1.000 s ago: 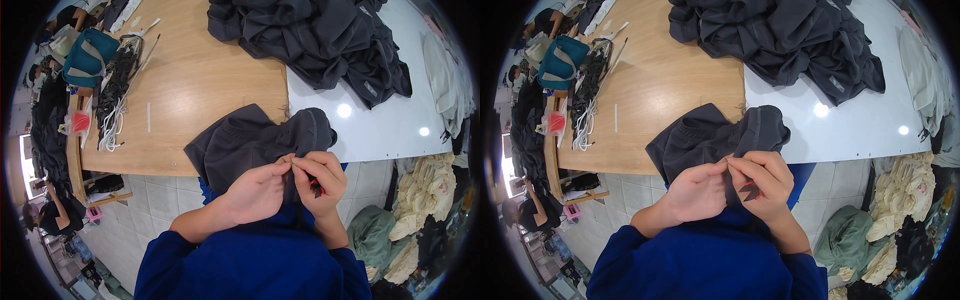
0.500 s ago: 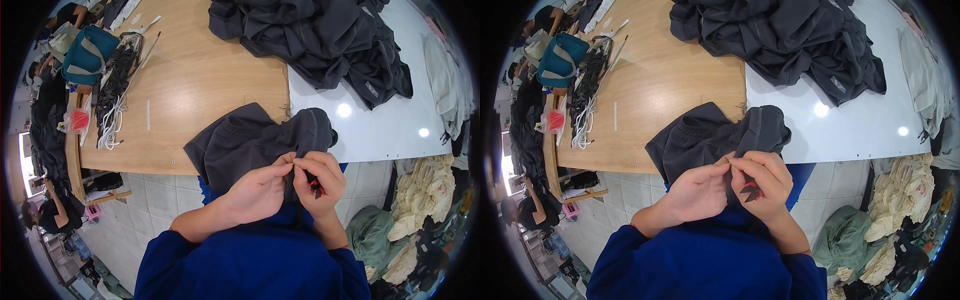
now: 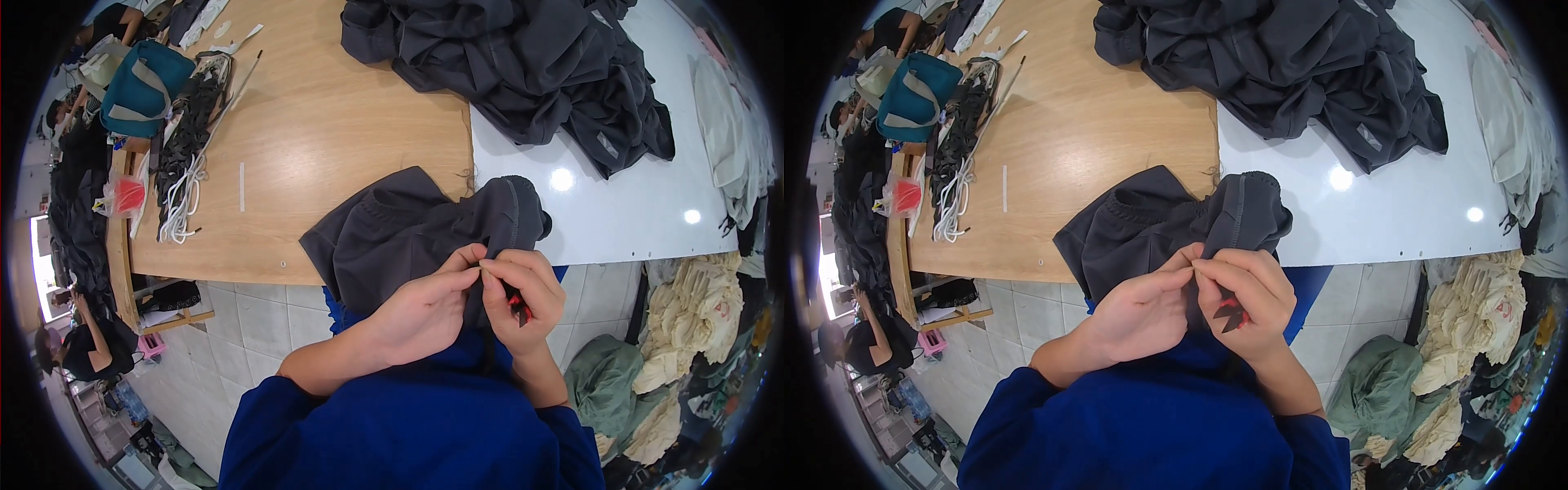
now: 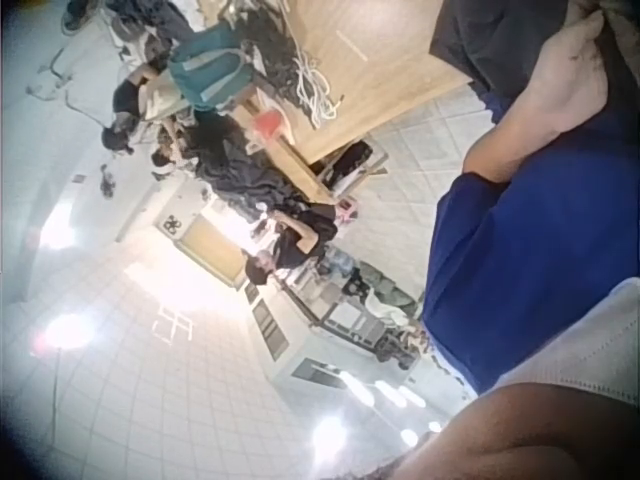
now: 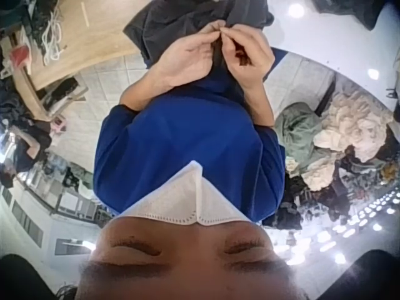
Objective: Trimming loose threads and inspecting grey fabric trousers in a manufacturing setting.
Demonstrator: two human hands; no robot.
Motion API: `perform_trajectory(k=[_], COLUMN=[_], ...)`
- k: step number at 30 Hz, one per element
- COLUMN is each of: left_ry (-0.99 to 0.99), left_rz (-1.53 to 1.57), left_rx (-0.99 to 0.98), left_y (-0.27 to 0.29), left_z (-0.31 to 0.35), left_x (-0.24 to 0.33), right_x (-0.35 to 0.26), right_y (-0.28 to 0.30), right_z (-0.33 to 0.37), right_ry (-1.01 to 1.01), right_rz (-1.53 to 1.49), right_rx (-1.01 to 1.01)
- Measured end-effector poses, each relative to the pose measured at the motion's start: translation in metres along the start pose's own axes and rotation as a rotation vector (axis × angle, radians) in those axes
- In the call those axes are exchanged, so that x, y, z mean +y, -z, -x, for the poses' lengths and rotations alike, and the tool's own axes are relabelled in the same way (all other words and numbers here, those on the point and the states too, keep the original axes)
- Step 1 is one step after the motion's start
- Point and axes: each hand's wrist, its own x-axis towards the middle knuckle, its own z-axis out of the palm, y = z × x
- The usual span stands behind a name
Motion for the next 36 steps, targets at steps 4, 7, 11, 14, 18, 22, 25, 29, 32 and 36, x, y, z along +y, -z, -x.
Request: perform_trajectory(k=[4, 7, 11, 14, 18, 22, 25, 29, 32, 36], left_ry=[-0.009, -0.006, -0.026, -0.064, -0.078, -0.103, -0.101, -0.107, -0.210, -0.285], left_rz=[-0.022, -0.030, -0.046, -0.133, -0.197, -0.233, -0.257, -0.280, -0.401, -0.547], left_rx=[0.016, 0.000, 0.002, -0.006, -0.011, -0.007, 0.005, 0.015, -0.010, -0.059], left_y=[0.0007, -0.0008, 0.0014, 0.0014, 0.0011, -0.0002, -0.0015, -0.0020, -0.0035, 0.0023], left_z=[-0.0004, 0.0006, -0.0006, 0.0000, 0.0000, 0.0001, 0.0005, 0.0009, 0.0008, 0.0006], left_x=[-0.0004, 0.0004, -0.0013, -0.0014, -0.0023, -0.0022, -0.0021, -0.0025, -0.0039, -0.0056], right_x=[0.0004, 0.0009, 0.0009, 0.0017, 0.0037, 0.0016, 0.0027, 0.0046, 0.0026, 0.0013], right_y=[-0.0006, -0.0003, 0.0016, 0.0027, 0.0022, 0.0017, 0.0019, 0.0032, 0.0042, 0.0058], right_z=[0.0001, 0.0009, 0.0016, 0.0029, 0.0035, 0.0013, 0.0011, 0.0031, 0.0033, 0.0043], right_ry=[-0.004, -0.022, -0.050, -0.039, -0.001, -0.003, -0.007, 0.019, 0.029, 0.053], right_rz=[-0.001, -0.018, -0.063, -0.064, -0.066, -0.059, -0.067, -0.085, -0.109, -0.129], right_rx=[0.001, -0.001, -0.017, -0.026, -0.007, -0.015, -0.014, -0.016, -0.022, -0.016])
